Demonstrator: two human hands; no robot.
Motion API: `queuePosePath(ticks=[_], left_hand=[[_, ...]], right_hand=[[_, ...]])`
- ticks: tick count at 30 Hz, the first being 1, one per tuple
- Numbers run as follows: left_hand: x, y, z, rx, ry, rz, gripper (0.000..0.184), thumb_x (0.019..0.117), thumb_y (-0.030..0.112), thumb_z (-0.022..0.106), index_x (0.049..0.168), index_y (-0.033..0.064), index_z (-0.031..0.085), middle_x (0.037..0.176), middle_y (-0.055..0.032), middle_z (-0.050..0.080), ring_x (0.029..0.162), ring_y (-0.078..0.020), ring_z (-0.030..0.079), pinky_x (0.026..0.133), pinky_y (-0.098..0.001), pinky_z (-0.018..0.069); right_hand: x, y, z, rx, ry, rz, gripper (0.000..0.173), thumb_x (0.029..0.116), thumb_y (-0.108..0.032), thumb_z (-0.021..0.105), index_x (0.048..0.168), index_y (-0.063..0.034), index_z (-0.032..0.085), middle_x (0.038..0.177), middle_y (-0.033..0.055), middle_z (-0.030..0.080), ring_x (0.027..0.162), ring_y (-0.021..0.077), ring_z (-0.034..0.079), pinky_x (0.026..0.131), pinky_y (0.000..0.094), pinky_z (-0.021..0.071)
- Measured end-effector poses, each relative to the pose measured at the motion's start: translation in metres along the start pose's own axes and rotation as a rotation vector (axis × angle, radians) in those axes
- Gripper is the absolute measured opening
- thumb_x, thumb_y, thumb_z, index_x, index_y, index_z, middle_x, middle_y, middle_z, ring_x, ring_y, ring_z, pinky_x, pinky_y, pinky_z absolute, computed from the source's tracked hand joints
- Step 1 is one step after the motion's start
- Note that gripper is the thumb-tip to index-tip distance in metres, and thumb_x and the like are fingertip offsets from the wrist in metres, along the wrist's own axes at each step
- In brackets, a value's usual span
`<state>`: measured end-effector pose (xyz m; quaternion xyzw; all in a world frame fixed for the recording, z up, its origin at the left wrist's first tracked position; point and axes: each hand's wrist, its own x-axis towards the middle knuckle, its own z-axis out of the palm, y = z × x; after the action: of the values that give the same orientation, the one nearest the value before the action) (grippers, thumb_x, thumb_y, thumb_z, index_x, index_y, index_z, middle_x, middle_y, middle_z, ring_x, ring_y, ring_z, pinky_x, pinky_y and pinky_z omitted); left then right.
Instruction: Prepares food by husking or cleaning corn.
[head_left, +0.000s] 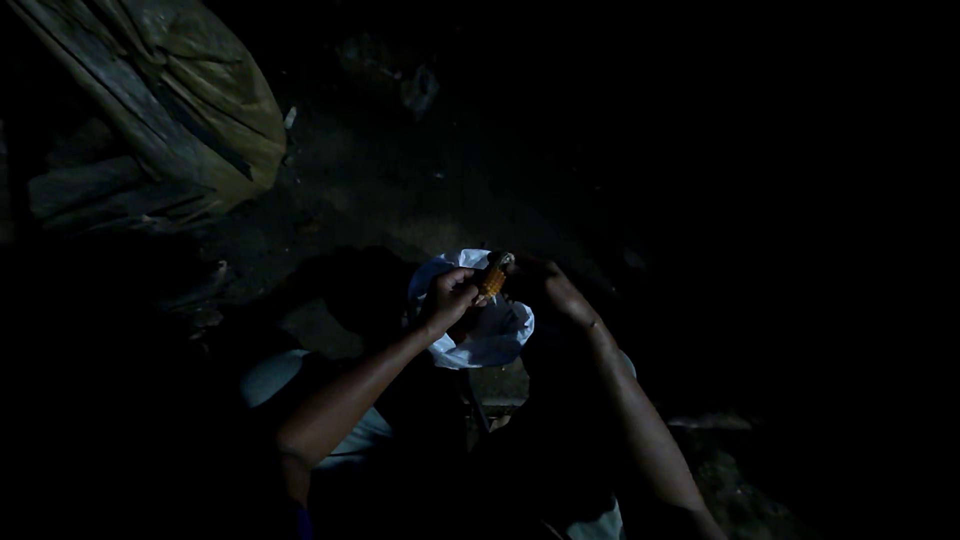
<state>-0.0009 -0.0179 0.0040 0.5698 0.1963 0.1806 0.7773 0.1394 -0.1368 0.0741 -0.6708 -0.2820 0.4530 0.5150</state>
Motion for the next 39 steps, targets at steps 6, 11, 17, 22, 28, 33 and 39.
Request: queuePosePath(ticks=[6, 11, 17, 22, 28, 33, 39], left_hand=[[-0.007, 0.013, 0.004, -0.046, -0.054, -0.021, 0.032, 0.0974, -0.001, 0.053, 0.127, -0.0095, 0.062, 0.108, -0.0148, 0.070, 0.087, -0.0133, 0.070, 0.084, -0.0291, 0.0598], [-0.006, 0.012, 0.003, -0.007, -0.085, 0.013, 0.032, 0.1006, 0.001, 0.055, 0.131, -0.0074, 0.060, 0.106, -0.0125, 0.071, 0.087, -0.0108, 0.070, 0.083, -0.0272, 0.0595], [-0.006, 0.011, 0.004, 0.042, -0.090, 0.024, 0.032, 0.0993, 0.001, 0.058, 0.130, -0.0062, 0.062, 0.100, -0.0108, 0.072, 0.082, -0.0097, 0.069, 0.080, -0.0263, 0.0591], [-0.007, 0.012, 0.005, 0.130, -0.084, 0.031, 0.030, 0.1002, 0.001, 0.054, 0.128, -0.0085, 0.062, 0.102, -0.0131, 0.071, 0.082, -0.0096, 0.068, 0.079, -0.0266, 0.0584], [-0.007, 0.001, 0.006, 0.262, -0.048, -0.005, 0.031, 0.1052, 0.007, 0.048, 0.129, -0.0061, 0.063, 0.108, -0.0177, 0.070, 0.088, -0.0175, 0.069, 0.084, -0.0351, 0.0576], [-0.008, 0.006, 0.007, 0.297, -0.025, -0.057, 0.031, 0.1067, 0.008, 0.044, 0.126, -0.0057, 0.065, 0.103, -0.0161, 0.069, 0.085, -0.0163, 0.066, 0.081, -0.0338, 0.0559], [-0.003, -0.003, 0.004, 0.194, -0.017, -0.075, 0.032, 0.1054, 0.003, 0.041, 0.125, -0.0075, 0.064, 0.100, -0.0149, 0.070, 0.082, -0.0138, 0.068, 0.079, -0.0315, 0.0578]], right_hand=[[0.001, 0.001, -0.003, 0.076, 0.043, 0.047, 0.025, 0.1102, -0.012, 0.038, 0.119, -0.0031, 0.060, 0.082, -0.0007, 0.065, 0.066, 0.0057, 0.062, 0.063, 0.0217, 0.0561], [0.004, 0.004, -0.002, 0.067, 0.052, 0.049, 0.025, 0.1103, -0.014, 0.040, 0.121, -0.0019, 0.059, 0.084, 0.0015, 0.065, 0.067, 0.0076, 0.063, 0.063, 0.0239, 0.0568], [0.003, 0.001, 0.003, 0.064, 0.084, 0.046, 0.024, 0.1100, -0.015, 0.043, 0.120, -0.0022, 0.060, 0.083, 0.0009, 0.066, 0.064, 0.0061, 0.062, 0.059, 0.0221, 0.0559], [0.003, 0.003, 0.005, 0.002, 0.070, 0.003, 0.026, 0.1084, -0.014, 0.044, 0.127, -0.0015, 0.057, 0.085, 0.0010, 0.065, 0.065, 0.0060, 0.061, 0.060, 0.0227, 0.0553], [0.006, 0.009, 0.012, -0.150, 0.113, -0.013, 0.027, 0.1066, -0.012, 0.050, 0.130, 0.0017, 0.054, 0.099, 0.0089, 0.066, 0.074, 0.0115, 0.067, 0.066, 0.0297, 0.0596], [0.009, 0.013, 0.011, -0.207, 0.098, -0.005, 0.027, 0.1071, -0.012, 0.050, 0.130, 0.0022, 0.053, 0.097, 0.0103, 0.064, 0.072, 0.0135, 0.067, 0.066, 0.0311, 0.0604], [0.005, 0.006, 0.010, -0.155, 0.075, 0.013, 0.026, 0.1077, -0.013, 0.048, 0.129, 0.0007, 0.054, 0.099, 0.0083, 0.065, 0.075, 0.0112, 0.066, 0.068, 0.0295, 0.0595]])
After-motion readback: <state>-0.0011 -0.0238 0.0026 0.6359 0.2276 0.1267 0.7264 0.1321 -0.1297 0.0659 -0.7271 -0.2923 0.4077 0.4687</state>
